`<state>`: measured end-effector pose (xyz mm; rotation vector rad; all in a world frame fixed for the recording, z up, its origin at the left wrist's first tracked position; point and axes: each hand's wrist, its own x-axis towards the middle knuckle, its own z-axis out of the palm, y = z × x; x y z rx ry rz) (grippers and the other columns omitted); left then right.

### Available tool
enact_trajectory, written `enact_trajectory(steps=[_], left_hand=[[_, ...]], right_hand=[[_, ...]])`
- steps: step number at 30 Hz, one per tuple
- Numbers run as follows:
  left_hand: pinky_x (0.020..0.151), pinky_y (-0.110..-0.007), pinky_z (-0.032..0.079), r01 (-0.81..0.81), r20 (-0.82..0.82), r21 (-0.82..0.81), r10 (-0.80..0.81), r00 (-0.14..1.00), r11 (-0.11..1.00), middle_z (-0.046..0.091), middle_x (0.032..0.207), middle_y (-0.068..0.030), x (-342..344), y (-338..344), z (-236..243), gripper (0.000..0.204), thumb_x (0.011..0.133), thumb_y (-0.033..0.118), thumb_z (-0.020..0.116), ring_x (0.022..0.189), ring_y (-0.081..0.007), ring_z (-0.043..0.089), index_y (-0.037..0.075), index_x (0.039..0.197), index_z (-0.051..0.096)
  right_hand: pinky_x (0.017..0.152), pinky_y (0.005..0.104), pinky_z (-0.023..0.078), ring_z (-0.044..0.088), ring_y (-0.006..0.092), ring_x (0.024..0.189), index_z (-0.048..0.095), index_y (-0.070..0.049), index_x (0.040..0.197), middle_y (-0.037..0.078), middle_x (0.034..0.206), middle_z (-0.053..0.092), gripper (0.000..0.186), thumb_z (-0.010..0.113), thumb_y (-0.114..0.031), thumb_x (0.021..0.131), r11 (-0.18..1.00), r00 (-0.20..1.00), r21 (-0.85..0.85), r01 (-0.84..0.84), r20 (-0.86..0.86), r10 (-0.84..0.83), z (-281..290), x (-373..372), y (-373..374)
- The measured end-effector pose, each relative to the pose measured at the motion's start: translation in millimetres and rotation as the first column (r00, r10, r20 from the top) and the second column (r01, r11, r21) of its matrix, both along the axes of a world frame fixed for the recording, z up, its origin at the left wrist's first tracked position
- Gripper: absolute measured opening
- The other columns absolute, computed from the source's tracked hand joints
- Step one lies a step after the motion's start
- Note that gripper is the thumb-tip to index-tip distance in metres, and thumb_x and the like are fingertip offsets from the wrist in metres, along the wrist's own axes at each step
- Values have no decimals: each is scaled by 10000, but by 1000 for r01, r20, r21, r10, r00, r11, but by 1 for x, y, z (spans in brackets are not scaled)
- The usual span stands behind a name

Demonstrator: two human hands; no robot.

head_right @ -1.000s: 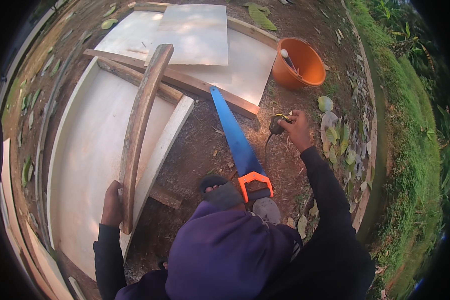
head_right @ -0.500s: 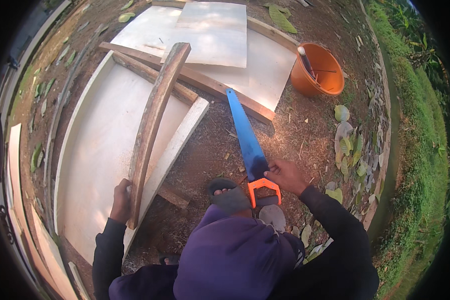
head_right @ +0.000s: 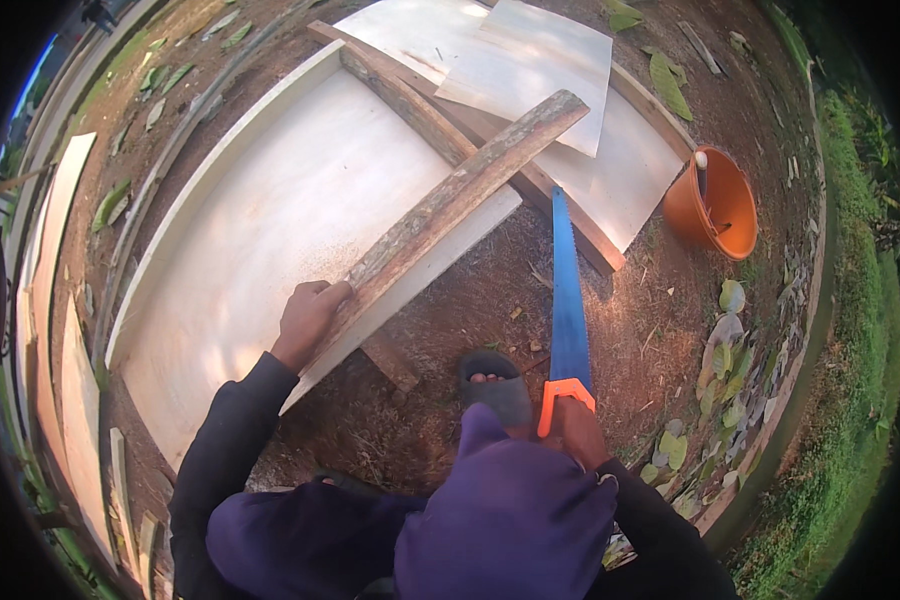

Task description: The person uses a hand saw to cut a wooden plank resting on a white board. They measure the plank with a tape measure, reposition it, and continue sawing to complete the cut.

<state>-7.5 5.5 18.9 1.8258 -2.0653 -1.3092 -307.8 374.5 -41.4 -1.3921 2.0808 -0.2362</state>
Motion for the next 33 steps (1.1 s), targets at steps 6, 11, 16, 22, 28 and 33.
enact_trajectory(steps=[6, 11, 16, 22, 28, 33], left_hand=[[775, -477, 532, 19, -8, 62, -19, 1000, 998, 748, 865, -244, -14, -6, 3, 652, 831, 604, 619, 842, -394, 722, -31, 863, 766], [779, -490, 535, 56, -104, 38, -52, 993, 998, 740, 879, -276, -10, -9, -12, 679, 839, 619, 611, 857, -421, 719, -45, 859, 755], [764, -489, 537, 66, -95, 9, -65, 993, 998, 729, 825, -278, -4, -12, -17, 684, 838, 620, 614, 834, -423, 718, -51, 805, 745], [759, -487, 545, 130, -62, -19, -131, 989, 991, 729, 813, -276, -14, 4, -8, 671, 816, 607, 632, 825, -412, 725, -53, 778, 743], [774, -481, 548, 90, -6, -67, -91, 996, 994, 743, 855, -274, -8, -3, -10, 671, 794, 609, 648, 845, -409, 730, -50, 834, 767], [789, -467, 555, 71, 2, -75, -71, 997, 995, 756, 872, -241, -16, 5, -4, 632, 798, 608, 655, 849, -396, 731, -5, 872, 788]], right_hand=[[814, 356, 553, 657, 192, 910, 517, -3, 1258, 94, 1097, 629, 368, 659, -8, 920, 772, 852, -362, 523, 245, -463, 20, 11, 18], [697, 316, 529, 601, 133, 722, 586, -14, 1121, 53, 892, 623, 203, 632, -42, 925, 528, 477, -149, 836, 673, -566, 93, 6, 6], [561, 289, 431, 498, 113, 572, 600, 19, 1079, -8, 657, 451, 193, 604, -65, 905, 264, 332, -211, 941, 717, -613, 166, 41, 16], [597, 288, 445, 486, 98, 576, 555, 109, 1353, 7, 667, 492, 454, 571, -138, 972, 418, 638, -484, 769, 625, -450, 197, 39, 36], [576, 267, 482, 599, 104, 629, 566, 99, 1391, 40, 727, 616, 457, 582, -62, 963, 676, 676, -403, 617, 711, -193, 172, 69, -45], [711, 266, 532, 670, 110, 807, 599, 45, 1413, 85, 935, 729, 491, 665, -67, 940, 790, 644, -300, 535, 750, -151, 127, 89, -67]])
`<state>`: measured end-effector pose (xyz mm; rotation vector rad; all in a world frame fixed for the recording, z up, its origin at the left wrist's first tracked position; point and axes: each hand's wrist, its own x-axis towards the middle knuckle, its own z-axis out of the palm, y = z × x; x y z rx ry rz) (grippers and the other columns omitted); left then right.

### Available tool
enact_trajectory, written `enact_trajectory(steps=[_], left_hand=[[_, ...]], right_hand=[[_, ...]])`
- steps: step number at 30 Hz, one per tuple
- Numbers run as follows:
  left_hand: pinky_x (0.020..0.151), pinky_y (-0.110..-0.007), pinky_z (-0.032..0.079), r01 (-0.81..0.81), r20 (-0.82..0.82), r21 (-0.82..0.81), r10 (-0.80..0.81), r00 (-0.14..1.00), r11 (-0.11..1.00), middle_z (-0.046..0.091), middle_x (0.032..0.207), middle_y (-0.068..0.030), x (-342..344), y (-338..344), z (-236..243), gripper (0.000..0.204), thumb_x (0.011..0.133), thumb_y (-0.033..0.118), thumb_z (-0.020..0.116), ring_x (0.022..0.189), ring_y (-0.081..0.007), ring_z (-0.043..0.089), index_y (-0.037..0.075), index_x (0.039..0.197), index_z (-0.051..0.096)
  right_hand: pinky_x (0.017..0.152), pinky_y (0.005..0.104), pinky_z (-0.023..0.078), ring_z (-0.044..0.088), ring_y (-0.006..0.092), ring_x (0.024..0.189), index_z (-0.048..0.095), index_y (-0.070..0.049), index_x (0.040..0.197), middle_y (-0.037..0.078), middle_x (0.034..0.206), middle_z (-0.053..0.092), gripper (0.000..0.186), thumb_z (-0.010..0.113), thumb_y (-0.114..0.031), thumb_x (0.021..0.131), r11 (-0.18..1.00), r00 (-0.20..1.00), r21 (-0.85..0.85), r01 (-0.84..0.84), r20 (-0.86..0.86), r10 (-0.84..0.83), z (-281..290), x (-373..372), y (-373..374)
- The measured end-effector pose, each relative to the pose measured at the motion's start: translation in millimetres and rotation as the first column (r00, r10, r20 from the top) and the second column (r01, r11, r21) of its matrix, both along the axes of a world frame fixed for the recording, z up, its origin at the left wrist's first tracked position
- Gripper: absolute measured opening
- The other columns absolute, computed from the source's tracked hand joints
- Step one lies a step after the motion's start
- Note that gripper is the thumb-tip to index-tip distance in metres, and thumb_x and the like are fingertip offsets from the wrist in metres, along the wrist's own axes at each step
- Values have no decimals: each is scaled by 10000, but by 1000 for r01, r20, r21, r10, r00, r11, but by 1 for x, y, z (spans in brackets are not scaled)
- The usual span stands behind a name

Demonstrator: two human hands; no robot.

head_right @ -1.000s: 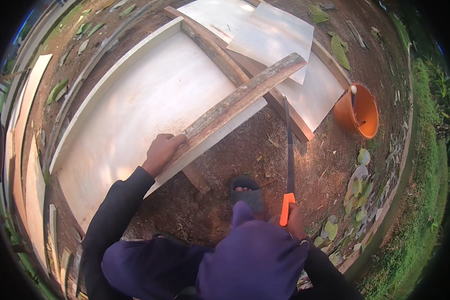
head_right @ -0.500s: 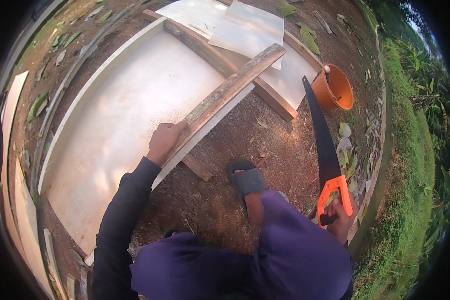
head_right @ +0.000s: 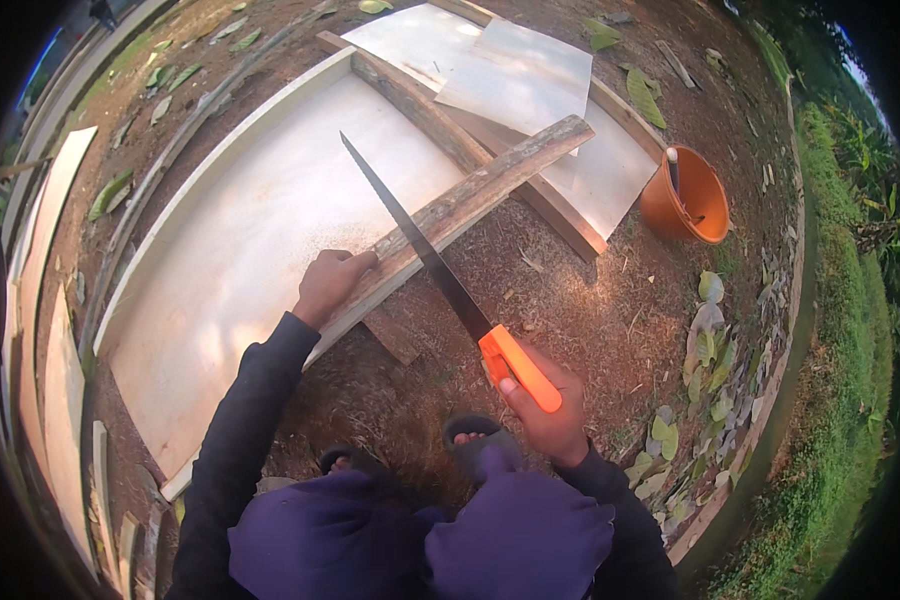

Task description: The person uses a hand saw to cut a wooden plank resting on a white board. They measure the plank with a tape measure, reposition it, and continue sawing to complete the cut.

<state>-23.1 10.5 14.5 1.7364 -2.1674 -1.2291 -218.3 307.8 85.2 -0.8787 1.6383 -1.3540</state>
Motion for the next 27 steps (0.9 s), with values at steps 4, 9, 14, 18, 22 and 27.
enact_trajectory(steps=[4, 9, 14, 18, 22, 27], left_hand=[[814, -460, 551, -1, -18, -67, 0, 1000, 998, 760, 941, -228, 6, 5, -7, 627, 821, 594, 662, 906, -380, 726, -3, 969, 782], [846, -464, 541, -65, -28, -58, 64, 998, 996, 749, 988, -237, 6, 21, -18, 581, 839, 542, 683, 944, -381, 711, -5, 1020, 762], [850, -456, 524, -107, -29, -175, 103, 994, 979, 747, 989, -215, 1, 33, -16, 553, 823, 523, 691, 957, -367, 704, 15, 1029, 760], [845, -443, 512, -161, 35, -159, 169, 985, 974, 741, 955, -199, -6, 37, -10, 519, 804, 493, 693, 942, -350, 698, 14, 994, 755], [842, -439, 506, -181, 26, -162, 188, 982, 970, 736, 933, -194, -10, 36, -7, 506, 793, 476, 692, 924, -341, 694, 4, 967, 748], [840, -438, 501, -191, 9, -154, 194, 981, 969, 734, 917, -187, -7, 36, -11, 510, 800, 484, 689, 908, -338, 691, 5, 964, 746]], right_hand=[[939, 300, 532, 684, 147, 1077, 597, 51, 1410, 135, 1206, 732, 496, 674, -60, 933, 993, 992, -10, -119, 37, 119, -24, 7, -25], [841, 322, 581, 738, 190, 929, 582, 54, 1418, 158, 1155, 741, 546, 695, -77, 901, 964, 967, -69, -255, 12, 256, -21, 7, -22], [809, 351, 602, 775, 315, 952, 580, 100, 1384, 274, 1163, 730, 574, 720, -111, 869, 955, 961, -122, -269, -96, 259, -36, 6, -14], [830, 371, 606, 771, 336, 992, 582, 100, 1379, 279, 1171, 727, 561, 721, -107, 877, 949, 956, -139, -282, -118, 267, -34, 1, -18], [831, 385, 610, 769, 357, 994, 580, 109, 1373, 289, 1164, 723, 551, 722, -103, 884, 940, 943, -150, -306, -185, 277, -33, -3, -18], [829, 389, 610, 768, 368, 988, 570, 129, 1370, 301, 1148, 720, 549, 715, -96, 890, 933, 936, -166, -319, -210, 283, -30, -3, -18]])
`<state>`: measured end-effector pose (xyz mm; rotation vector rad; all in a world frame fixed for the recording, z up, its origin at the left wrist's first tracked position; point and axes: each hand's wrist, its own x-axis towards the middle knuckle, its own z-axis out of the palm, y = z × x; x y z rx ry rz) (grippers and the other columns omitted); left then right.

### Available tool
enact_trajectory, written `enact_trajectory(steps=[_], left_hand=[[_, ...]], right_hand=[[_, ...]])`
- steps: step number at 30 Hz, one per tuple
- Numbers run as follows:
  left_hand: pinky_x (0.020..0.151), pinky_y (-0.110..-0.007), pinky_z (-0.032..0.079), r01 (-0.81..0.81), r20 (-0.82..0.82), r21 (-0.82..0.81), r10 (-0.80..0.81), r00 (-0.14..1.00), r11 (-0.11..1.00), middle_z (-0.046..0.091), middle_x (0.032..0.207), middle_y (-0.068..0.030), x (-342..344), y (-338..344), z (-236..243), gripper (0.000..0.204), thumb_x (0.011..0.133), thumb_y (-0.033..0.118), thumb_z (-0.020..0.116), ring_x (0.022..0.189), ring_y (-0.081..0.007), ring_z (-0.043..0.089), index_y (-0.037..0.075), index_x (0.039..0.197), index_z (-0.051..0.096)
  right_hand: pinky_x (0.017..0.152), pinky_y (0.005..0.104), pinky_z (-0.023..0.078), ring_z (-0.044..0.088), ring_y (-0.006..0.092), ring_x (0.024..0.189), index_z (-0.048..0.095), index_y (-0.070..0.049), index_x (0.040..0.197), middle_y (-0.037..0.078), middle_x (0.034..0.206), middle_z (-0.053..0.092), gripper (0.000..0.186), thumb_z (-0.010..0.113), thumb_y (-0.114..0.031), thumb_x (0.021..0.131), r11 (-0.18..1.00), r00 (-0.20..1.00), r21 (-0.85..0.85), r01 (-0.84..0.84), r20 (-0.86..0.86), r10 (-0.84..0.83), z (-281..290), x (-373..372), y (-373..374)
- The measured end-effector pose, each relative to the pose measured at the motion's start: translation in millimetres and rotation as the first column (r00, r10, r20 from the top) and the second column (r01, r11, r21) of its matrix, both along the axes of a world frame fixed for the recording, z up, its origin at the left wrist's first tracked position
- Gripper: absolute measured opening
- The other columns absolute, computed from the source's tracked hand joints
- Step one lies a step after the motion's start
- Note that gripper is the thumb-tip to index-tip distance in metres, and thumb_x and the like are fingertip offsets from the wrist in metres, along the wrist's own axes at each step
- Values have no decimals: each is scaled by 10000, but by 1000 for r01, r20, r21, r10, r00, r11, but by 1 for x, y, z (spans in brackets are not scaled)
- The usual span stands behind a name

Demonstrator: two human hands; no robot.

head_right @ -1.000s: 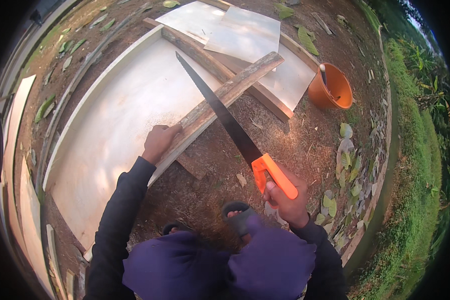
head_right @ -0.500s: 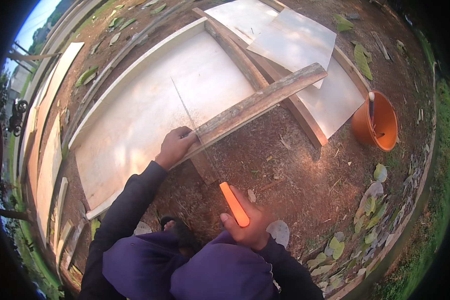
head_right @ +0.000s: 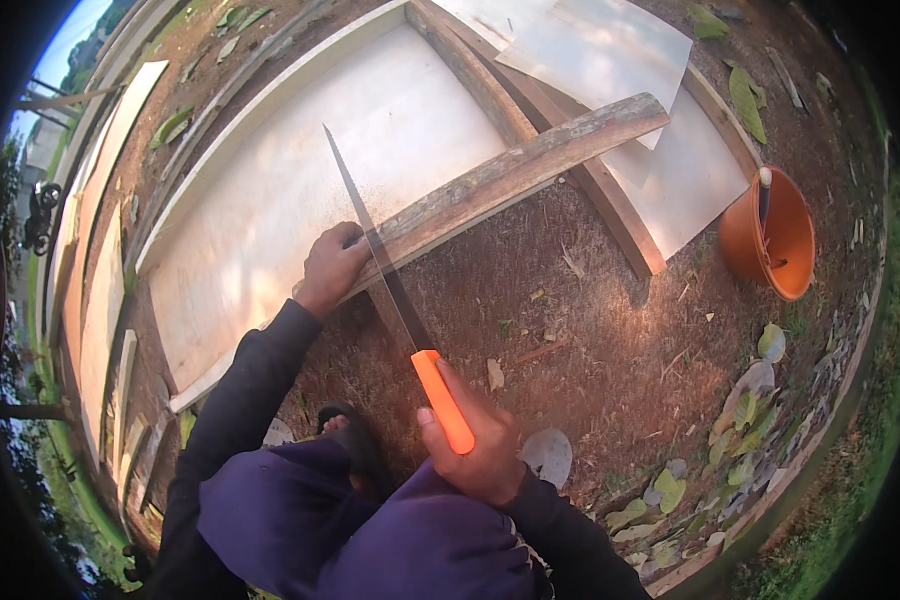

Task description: The person uses a hand saw to cut a wooden plank resting on a white board. They measure the plank with a tape measure, reposition it, and continue sawing to complete the cut.

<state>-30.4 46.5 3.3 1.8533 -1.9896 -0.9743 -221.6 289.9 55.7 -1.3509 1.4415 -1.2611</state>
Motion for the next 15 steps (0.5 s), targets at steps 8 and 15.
enact_trajectory(steps=[8, 15], left_hand=[[831, -451, 506, -10, 4, -77, 10, 1000, 997, 736, 899, -181, -3, 1, -4, 527, 813, 511, 677, 891, -346, 692, 10, 959, 751], [848, -460, 506, -1, -6, -38, 0, 1000, 999, 724, 868, -187, -3, 2, -2, 526, 818, 514, 661, 898, -353, 694, 4, 919, 743]], right_hand=[[871, 377, 602, 762, 351, 1030, 567, 140, 1367, 296, 1192, 713, 541, 698, -81, 891, 1000, 1000, -1, 2, -23, -2, 4, -5, 8], [817, 373, 606, 775, 333, 979, 580, 112, 1373, 280, 1154, 728, 531, 698, -83, 893, 998, 998, -69, 15, -61, -19, 3, -3, 9]])
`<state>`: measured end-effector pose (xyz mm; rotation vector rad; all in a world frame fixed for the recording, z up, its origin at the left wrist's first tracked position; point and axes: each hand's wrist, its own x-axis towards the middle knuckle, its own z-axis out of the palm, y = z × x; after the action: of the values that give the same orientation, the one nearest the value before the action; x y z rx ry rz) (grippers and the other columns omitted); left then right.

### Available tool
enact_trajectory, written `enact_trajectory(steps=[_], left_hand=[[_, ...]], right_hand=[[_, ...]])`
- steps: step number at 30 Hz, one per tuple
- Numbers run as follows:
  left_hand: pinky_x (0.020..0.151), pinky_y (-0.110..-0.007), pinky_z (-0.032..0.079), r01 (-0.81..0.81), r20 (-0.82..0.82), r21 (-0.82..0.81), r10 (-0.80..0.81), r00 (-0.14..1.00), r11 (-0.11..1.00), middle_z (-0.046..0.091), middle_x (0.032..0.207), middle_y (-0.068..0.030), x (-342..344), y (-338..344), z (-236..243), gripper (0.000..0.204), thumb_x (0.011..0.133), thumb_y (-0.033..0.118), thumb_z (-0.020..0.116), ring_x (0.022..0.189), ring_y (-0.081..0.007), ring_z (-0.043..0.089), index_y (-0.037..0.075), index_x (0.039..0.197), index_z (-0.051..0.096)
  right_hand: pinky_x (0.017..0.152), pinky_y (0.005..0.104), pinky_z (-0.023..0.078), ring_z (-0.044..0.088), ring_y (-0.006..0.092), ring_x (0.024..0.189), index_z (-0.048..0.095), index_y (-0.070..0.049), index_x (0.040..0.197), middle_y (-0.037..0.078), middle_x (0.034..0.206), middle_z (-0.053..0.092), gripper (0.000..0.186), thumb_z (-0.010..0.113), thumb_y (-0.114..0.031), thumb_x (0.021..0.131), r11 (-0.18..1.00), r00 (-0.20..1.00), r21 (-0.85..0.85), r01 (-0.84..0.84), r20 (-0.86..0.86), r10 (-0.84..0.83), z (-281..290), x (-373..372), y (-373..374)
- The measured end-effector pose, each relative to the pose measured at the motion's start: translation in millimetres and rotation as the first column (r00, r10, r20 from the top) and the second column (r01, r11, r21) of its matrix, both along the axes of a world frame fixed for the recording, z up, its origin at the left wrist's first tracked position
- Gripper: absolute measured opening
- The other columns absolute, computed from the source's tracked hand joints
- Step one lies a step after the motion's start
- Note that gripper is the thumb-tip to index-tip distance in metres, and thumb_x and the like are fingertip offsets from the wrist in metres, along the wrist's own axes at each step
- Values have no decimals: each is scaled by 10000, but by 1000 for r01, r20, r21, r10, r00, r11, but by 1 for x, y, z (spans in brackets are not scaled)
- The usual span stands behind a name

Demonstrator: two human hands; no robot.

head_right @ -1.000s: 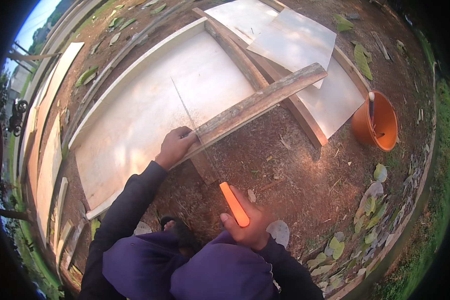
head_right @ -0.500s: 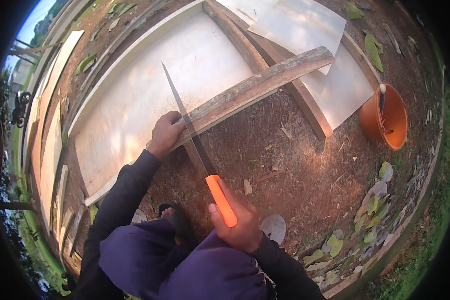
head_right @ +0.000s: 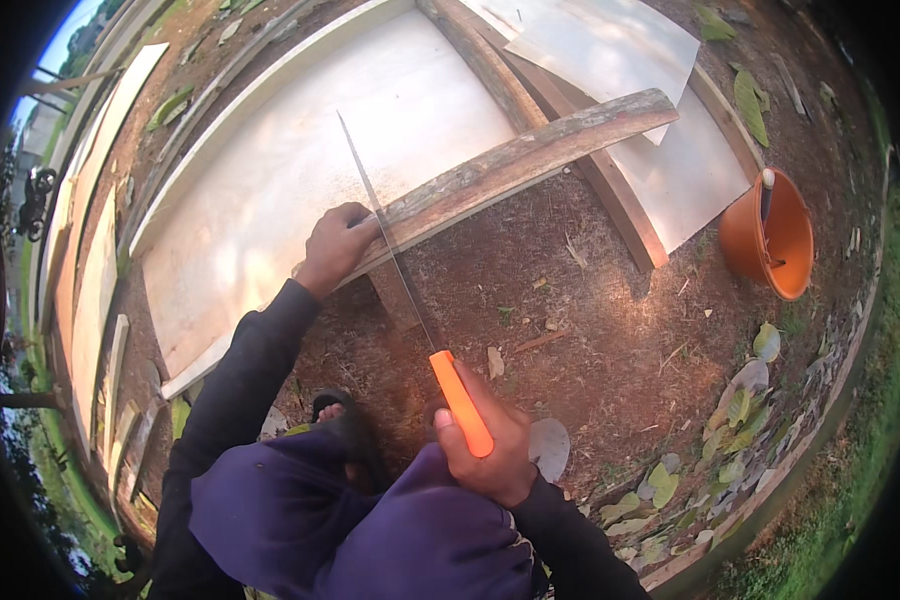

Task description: The person uses a hand saw to cut a wooden plank resting on a white board. They measure the plank with a tape measure, reposition it, and continue sawing to complete the cut.

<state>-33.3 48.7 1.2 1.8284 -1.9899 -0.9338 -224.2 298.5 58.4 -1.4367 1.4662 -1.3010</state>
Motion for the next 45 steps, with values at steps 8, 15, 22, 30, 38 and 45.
enact_trajectory(steps=[8, 15, 22, 30, 38, 45], left_hand=[[813, -440, 524, 45, 40, 27, -46, 998, 999, 743, 863, -180, 6, -7, 0, 560, 834, 545, 669, 873, -330, 711, 10, 961, 771], [799, -439, 523, 25, -6, 77, -25, 1000, 997, 741, 867, -174, 6, -7, 1, 545, 837, 546, 676, 867, -326, 711, 16, 928, 762], [808, -441, 525, 34, 17, 30, -34, 999, 999, 743, 863, -169, 0, -4, 1, 547, 843, 540, 665, 865, -316, 712, 12, 944, 766], [813, -441, 529, 52, 26, 11, -53, 998, 999, 746, 869, -181, -2, 3, 1, 545, 842, 527, 675, 868, -334, 714, 1, 947, 769], [898, -468, 504, 90, 26, -23, -89, 996, 996, 710, 1033, -215, 5, -1, 3, 531, 839, 475, 656, 1024, -356, 673, -25, 1001, 737], [942, -508, 511, 459, 196, -214, -422, 885, 862, 639, 1076, -236, 13, 21, 12, 616, 863, 376, 725, 1025, -414, 632, -50, 1256, 516]], right_hand=[[811, 384, 610, 768, 349, 1001, 567, 114, 1386, 304, 1229, 697, 528, 681, -77, 907, 1000, 1000, -6, -6, -10, 6, 1, 6, -2], [818, 394, 610, 765, 368, 1002, 560, 130, 1380, 303, 1174, 713, 545, 703, -93, 904, 998, 1000, 68, -15, -3, 15, -5, 15, -31], [849, 376, 606, 768, 348, 996, 553, 138, 1389, 292, 1192, 714, 554, 682, -84, 899, 999, 999, 37, 9, -37, -7, -8, 14, -33], [771, 377, 609, 774, 365, 883, 572, 104, 1381, 271, 1119, 734, 526, 693, -92, 908, 999, 998, 1, 38, -50, -38, -9, 18, -32], [778, 366, 603, 779, 319, 898, 581, 120, 1374, 272, 1121, 739, 532, 691, -79, 893, 999, 994, -1, 53, -98, -52, 0, 18, -17], [761, 360, 604, 783, 316, 887, 603, 99, 1362, 253, 1116, 748, 507, 685, -103, 905, 992, 993, -72, 103, -54, -107, -17, 14, -14]])
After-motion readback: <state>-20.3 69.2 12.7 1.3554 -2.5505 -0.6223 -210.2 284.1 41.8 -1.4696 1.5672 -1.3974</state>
